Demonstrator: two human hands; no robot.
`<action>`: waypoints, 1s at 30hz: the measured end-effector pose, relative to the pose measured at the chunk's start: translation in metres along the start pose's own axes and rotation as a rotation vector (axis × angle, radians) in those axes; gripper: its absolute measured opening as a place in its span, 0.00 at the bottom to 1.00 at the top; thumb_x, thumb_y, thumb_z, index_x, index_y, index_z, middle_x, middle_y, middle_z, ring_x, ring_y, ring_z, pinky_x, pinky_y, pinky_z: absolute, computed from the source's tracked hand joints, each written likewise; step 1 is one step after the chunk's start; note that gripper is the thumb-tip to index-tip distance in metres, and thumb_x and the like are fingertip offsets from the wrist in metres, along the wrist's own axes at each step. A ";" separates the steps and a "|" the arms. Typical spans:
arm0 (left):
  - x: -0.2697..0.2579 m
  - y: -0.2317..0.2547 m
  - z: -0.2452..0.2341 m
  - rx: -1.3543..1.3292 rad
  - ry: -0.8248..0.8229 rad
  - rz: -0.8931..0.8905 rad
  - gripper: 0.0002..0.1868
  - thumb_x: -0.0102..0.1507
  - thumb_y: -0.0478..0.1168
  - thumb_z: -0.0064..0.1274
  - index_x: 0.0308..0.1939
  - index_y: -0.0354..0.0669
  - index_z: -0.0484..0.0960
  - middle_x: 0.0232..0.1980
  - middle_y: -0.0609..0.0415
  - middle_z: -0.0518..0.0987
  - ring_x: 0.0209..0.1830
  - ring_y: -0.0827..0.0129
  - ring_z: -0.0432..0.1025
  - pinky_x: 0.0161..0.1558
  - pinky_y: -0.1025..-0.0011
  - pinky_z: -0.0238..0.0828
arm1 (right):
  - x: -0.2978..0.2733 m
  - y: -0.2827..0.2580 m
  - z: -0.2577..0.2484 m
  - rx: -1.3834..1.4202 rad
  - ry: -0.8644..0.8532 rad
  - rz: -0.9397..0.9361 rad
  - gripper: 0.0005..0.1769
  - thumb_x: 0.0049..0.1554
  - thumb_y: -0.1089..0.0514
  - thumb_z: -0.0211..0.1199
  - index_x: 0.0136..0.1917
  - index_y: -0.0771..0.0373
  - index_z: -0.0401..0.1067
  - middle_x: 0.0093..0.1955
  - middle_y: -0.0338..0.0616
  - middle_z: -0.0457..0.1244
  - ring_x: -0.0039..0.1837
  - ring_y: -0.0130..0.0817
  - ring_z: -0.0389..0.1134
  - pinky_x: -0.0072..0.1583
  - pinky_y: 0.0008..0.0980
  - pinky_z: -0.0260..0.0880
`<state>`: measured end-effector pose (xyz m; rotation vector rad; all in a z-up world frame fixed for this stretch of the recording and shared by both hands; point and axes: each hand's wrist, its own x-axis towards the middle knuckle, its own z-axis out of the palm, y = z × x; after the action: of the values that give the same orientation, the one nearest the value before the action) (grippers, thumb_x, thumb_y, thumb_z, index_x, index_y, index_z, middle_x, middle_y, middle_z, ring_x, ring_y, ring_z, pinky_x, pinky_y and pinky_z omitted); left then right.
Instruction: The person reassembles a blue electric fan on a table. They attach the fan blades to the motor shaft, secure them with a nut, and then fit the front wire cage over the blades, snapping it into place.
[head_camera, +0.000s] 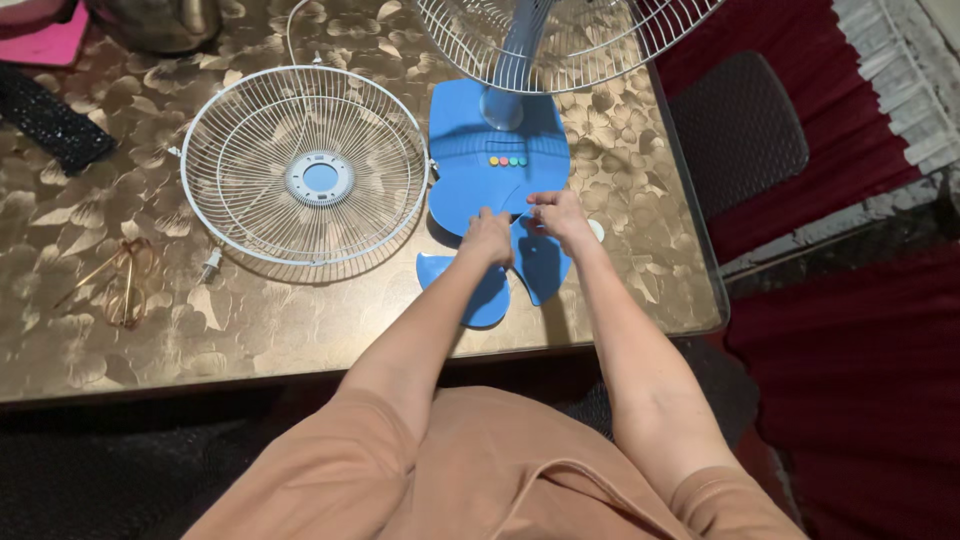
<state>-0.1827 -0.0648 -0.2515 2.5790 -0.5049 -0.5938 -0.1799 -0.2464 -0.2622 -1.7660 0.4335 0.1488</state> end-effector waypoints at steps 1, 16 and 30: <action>-0.006 0.003 0.000 0.021 0.017 0.000 0.42 0.48 0.39 0.72 0.65 0.45 0.70 0.67 0.37 0.63 0.68 0.40 0.62 0.63 0.55 0.68 | -0.002 -0.004 0.000 -0.023 -0.005 -0.015 0.16 0.56 0.68 0.58 0.58 0.69 0.75 0.42 0.44 0.68 0.41 0.32 0.72 0.44 0.33 0.75; -0.018 -0.024 0.037 0.148 0.275 0.228 0.37 0.45 0.39 0.74 0.56 0.46 0.72 0.58 0.47 0.73 0.61 0.48 0.68 0.56 0.55 0.74 | -0.048 -0.007 0.007 -0.155 -0.023 -0.068 0.16 0.56 0.66 0.60 0.58 0.70 0.75 0.43 0.42 0.68 0.41 0.27 0.68 0.42 0.28 0.70; -0.064 0.002 -0.067 -0.136 0.633 0.387 0.46 0.42 0.43 0.71 0.62 0.43 0.67 0.54 0.46 0.71 0.55 0.47 0.69 0.49 0.52 0.73 | -0.111 -0.126 -0.025 -0.562 0.489 -0.530 0.20 0.54 0.57 0.65 0.58 0.69 0.78 0.49 0.59 0.72 0.49 0.42 0.76 0.56 0.38 0.76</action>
<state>-0.2046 -0.0159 -0.1765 2.2761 -0.6769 0.3050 -0.2392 -0.2247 -0.1046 -2.4162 0.2622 -0.6021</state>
